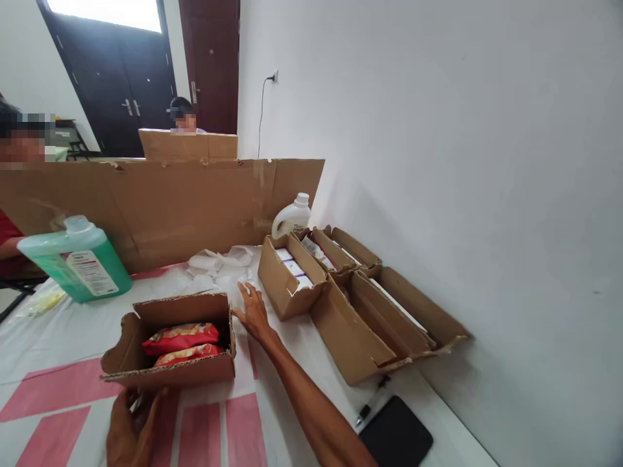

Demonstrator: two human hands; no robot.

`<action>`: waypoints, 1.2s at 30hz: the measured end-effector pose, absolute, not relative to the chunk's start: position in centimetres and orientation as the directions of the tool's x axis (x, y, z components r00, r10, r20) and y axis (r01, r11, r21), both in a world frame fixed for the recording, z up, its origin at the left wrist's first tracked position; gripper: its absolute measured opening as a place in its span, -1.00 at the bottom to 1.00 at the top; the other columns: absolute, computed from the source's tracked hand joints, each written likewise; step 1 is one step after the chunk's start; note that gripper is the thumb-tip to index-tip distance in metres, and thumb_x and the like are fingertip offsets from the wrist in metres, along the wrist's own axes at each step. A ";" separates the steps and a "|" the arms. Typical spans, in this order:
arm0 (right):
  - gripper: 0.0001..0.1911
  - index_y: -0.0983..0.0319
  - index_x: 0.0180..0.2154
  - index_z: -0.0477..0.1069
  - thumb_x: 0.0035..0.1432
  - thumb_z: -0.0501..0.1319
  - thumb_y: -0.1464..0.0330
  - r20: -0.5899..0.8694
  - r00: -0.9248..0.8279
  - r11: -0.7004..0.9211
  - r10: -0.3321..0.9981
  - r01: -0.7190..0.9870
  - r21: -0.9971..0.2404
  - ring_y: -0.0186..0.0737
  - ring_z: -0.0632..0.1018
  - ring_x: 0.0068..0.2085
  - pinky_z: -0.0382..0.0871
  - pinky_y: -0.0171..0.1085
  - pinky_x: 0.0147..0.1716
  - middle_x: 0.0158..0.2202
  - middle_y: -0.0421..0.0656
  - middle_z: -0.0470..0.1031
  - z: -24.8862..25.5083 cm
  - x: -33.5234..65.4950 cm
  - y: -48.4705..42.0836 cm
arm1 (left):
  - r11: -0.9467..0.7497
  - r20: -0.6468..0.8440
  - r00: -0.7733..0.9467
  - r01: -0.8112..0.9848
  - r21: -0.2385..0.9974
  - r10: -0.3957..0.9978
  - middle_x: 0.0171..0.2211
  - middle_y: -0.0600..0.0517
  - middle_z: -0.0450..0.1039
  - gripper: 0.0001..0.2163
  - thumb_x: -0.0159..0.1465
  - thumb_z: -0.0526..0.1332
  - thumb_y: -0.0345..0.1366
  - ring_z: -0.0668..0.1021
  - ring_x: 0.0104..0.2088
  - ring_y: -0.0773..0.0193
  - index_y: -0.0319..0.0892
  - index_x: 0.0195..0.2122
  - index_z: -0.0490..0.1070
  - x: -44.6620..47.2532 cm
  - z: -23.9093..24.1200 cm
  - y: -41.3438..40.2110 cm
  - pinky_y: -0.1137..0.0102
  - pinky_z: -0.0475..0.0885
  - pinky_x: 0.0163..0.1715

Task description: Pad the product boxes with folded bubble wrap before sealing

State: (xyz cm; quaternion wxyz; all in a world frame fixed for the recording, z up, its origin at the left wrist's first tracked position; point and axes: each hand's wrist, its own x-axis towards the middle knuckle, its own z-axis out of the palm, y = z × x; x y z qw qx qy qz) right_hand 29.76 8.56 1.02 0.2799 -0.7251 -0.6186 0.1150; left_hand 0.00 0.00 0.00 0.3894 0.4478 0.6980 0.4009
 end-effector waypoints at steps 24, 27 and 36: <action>-0.39 0.17 -0.55 0.14 0.20 0.17 -0.18 -0.022 0.468 -0.011 0.883 -0.025 -1.000 -0.38 0.13 -0.54 0.02 -0.32 -0.54 -0.59 -0.31 0.13 10.4 35.1 -9.8 | -0.278 0.440 -0.166 0.570 0.773 0.883 0.25 -0.27 0.18 -0.05 0.08 0.41 0.05 0.50 0.08 -0.15 -0.14 0.42 0.04 4.1 1.3 -7.0 -0.17 0.46 0.09; -0.38 0.20 -0.59 0.24 0.14 0.27 -0.15 -0.220 0.226 -0.166 0.949 -0.233 -0.958 -0.42 0.14 -0.59 0.03 -0.33 -0.57 -0.63 -0.32 0.17 11.0 33.3 -12.8 | -0.379 0.420 0.018 0.469 0.798 0.907 0.27 -0.23 0.19 0.02 0.02 0.48 0.03 0.50 0.10 -0.14 -0.05 0.43 -0.01 5.7 2.9 -9.4 -0.16 0.43 0.13; -0.32 0.22 -0.61 0.27 0.02 0.26 -0.26 -0.386 -0.061 -0.387 0.921 -0.004 -0.922 -0.41 0.25 -0.59 0.15 -0.36 -0.57 -0.65 -0.31 0.22 4.4 31.1 -14.2 | 0.250 -0.295 0.210 0.216 0.944 0.932 -0.38 -0.07 0.61 -0.51 0.10 0.32 0.16 0.62 -0.39 0.12 -0.22 -0.24 0.57 5.2 3.7 -10.3 0.28 0.56 -0.36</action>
